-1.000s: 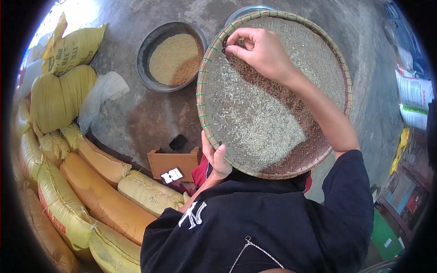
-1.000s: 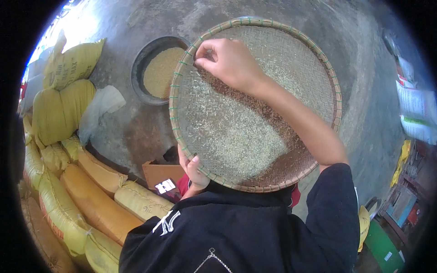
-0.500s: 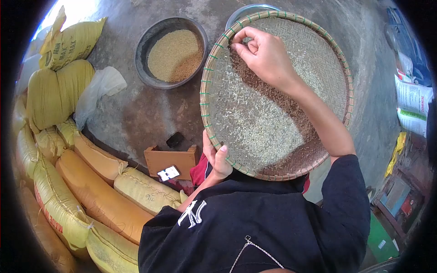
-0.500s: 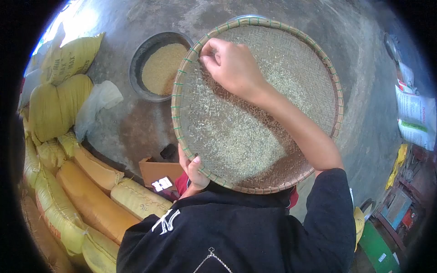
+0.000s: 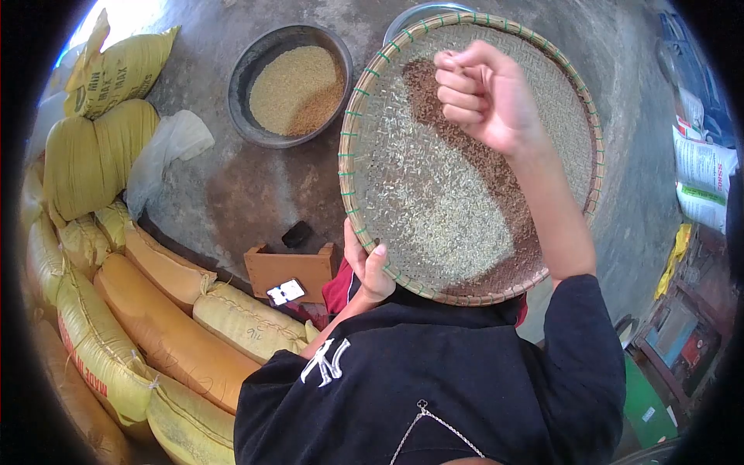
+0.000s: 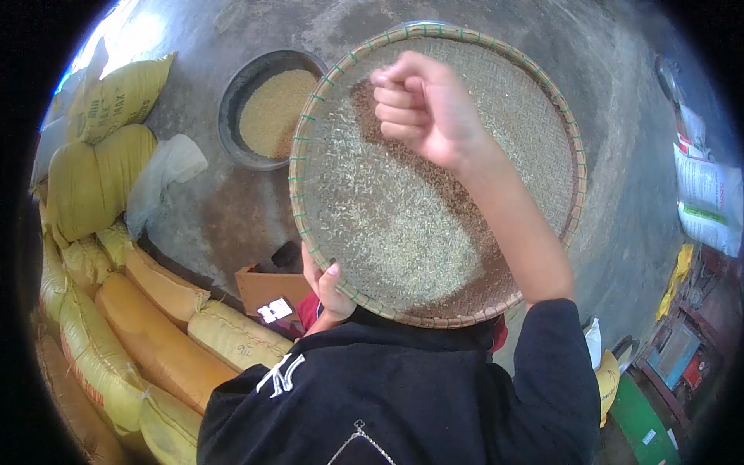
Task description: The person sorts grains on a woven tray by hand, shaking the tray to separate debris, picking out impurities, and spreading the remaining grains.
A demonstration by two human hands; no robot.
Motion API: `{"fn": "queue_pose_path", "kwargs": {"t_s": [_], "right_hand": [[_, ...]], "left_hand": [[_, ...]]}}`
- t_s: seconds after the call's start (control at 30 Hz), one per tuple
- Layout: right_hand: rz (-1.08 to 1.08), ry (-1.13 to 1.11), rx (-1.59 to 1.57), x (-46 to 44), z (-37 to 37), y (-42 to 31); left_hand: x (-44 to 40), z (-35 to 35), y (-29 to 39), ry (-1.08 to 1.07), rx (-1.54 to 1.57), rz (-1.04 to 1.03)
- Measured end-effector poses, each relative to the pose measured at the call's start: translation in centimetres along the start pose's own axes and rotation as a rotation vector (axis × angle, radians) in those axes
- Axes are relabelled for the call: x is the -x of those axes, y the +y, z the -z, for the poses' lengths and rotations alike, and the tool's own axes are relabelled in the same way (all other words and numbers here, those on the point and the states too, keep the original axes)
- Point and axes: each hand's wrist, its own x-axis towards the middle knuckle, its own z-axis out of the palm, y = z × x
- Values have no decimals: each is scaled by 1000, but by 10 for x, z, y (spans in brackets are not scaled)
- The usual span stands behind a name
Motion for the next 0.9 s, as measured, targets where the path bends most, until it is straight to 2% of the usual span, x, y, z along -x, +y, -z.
{"fn": "queue_pose_path", "kwargs": {"t_s": [0.07, 0.1, 0.27, 0.33, 0.37, 0.47, 0.6, 0.67, 0.7, 0.77, 0.9], "right_hand": [[-184, -245, -619, 7, 9, 4], [-202, -329, -702, 10, 11, 7], [-188, -327, -625, 24, 13, 11], [-122, 29, -87, 29, 8, 11], [-54, 66, 87, 29, 11, 12], [36, 79, 266, 25, 10, 8], [53, 88, 433, 13, 6, 5], [180, 114, 627, 7, 4, 7], [181, 110, 628, 3, 3, 8], [283, 188, 893, -1, 2, 9], [331, 237, 984, -6, -4, 5]], "left_hand": [[-1, -3, 2, 8, 0, 2], [0, -3, 2, 14, -1, 3], [-2, -3, 2, -2, 18, 2], [-2, -4, 2, -9, 26, -9], [-1, -5, 2, 1, 18, -10], [0, -2, 2, 0, 12, -8], [-1, -3, 3, -11, 11, -14], [0, -4, 3, -11, 6, -16], [0, -3, 4, -8, -1, -17], [0, -2, 3, -4, -3, -16], [1, 1, -1, -4, -16, -23]]}}
